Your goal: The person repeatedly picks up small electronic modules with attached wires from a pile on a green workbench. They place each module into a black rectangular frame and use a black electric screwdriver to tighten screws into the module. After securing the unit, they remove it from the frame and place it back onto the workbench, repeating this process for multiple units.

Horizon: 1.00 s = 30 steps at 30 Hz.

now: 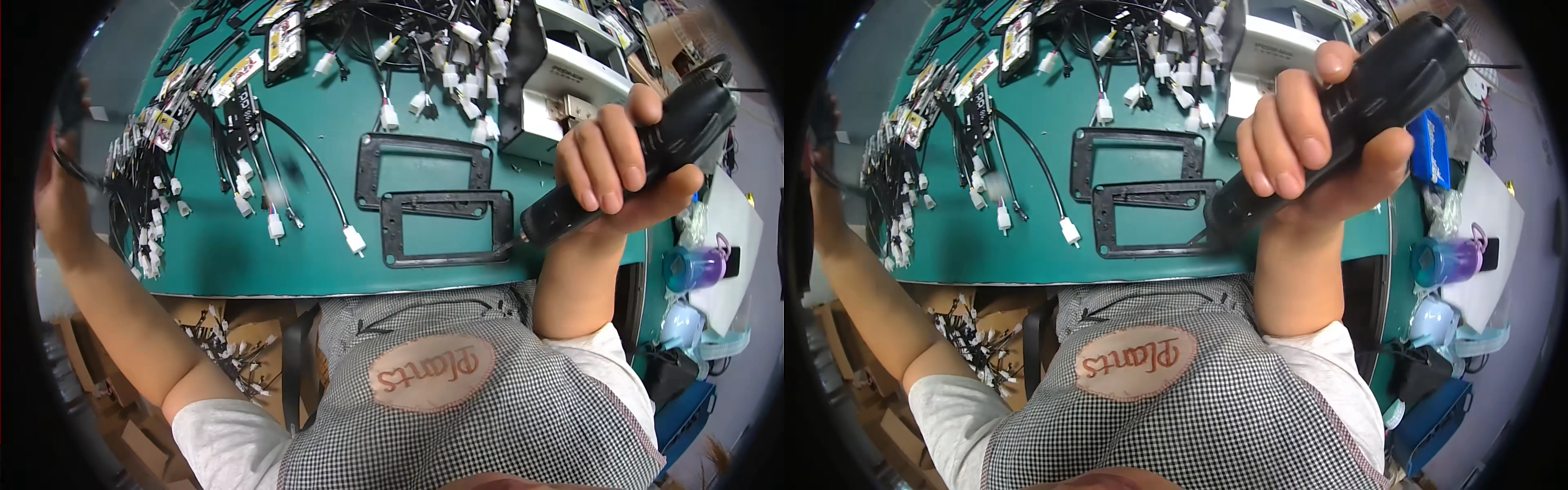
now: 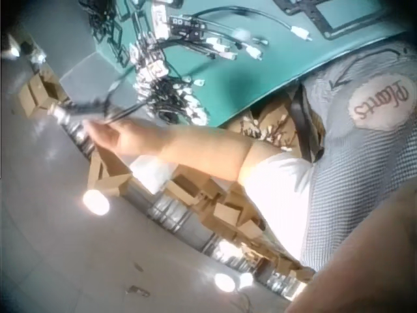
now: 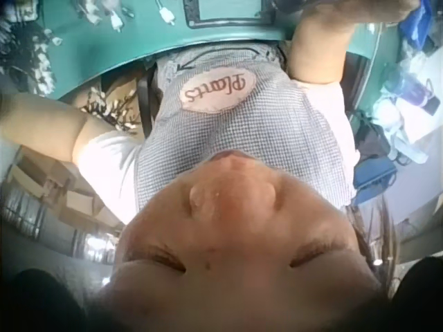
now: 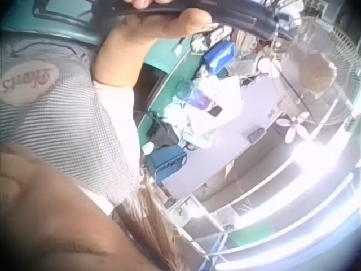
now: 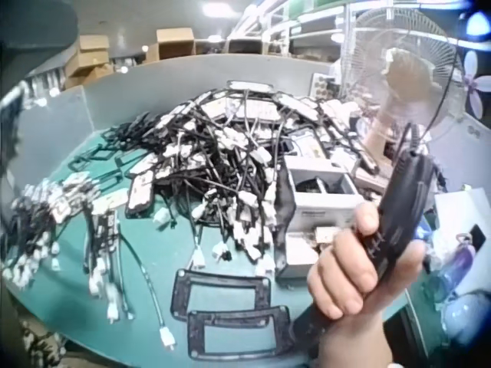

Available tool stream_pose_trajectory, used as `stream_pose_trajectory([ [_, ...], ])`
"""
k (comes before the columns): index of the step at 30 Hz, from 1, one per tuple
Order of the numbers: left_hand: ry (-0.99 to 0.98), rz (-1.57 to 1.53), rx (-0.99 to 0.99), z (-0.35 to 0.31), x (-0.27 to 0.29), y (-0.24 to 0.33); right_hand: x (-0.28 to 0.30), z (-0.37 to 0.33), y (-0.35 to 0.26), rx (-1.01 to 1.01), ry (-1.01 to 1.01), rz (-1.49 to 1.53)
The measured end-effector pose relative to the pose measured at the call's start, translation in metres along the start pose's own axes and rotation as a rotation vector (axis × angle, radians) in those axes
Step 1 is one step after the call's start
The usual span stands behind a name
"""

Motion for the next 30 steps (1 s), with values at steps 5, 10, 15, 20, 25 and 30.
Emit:
stream_pose_trajectory([
  [5,-0.609,-0.277,-0.012,-0.051,-0.216,0.076,0.003,-0.014,-0.028,0.017,0.119,-0.194],
  [10,-0.69,-0.137,-0.108,-0.12,-0.314,0.134,0.007,-0.028,-0.044,-0.009,0.124,-0.236],
  [15,-0.764,-0.063,-0.113,-0.141,-0.343,0.128,0.015,-0.043,-0.044,-0.05,0.048,-0.18],
  [20,-0.521,0.078,-0.055,-0.114,-0.341,0.092,0.017,-0.046,-0.04,0.0,0.103,-0.167],
  [25,-0.604,-0.035,-0.155,-0.127,-0.34,0.111,0.016,-0.046,-0.039,-0.014,0.094,-0.168],
  [30,-0.6,-0.113,-0.225,-0.135,-0.339,0.123,0.013,-0.045,-0.037,-0.016,0.087,-0.183],
])
Point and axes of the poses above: each hand's wrist, its own z-axis towards the middle knuckle, its own x-axis out of the back of the hand, y = z × x, the point moved 8 cm from there along z, towards the middle knuckle, and after that the axes turned 3 degrees about -y, right-handed, at the moved point
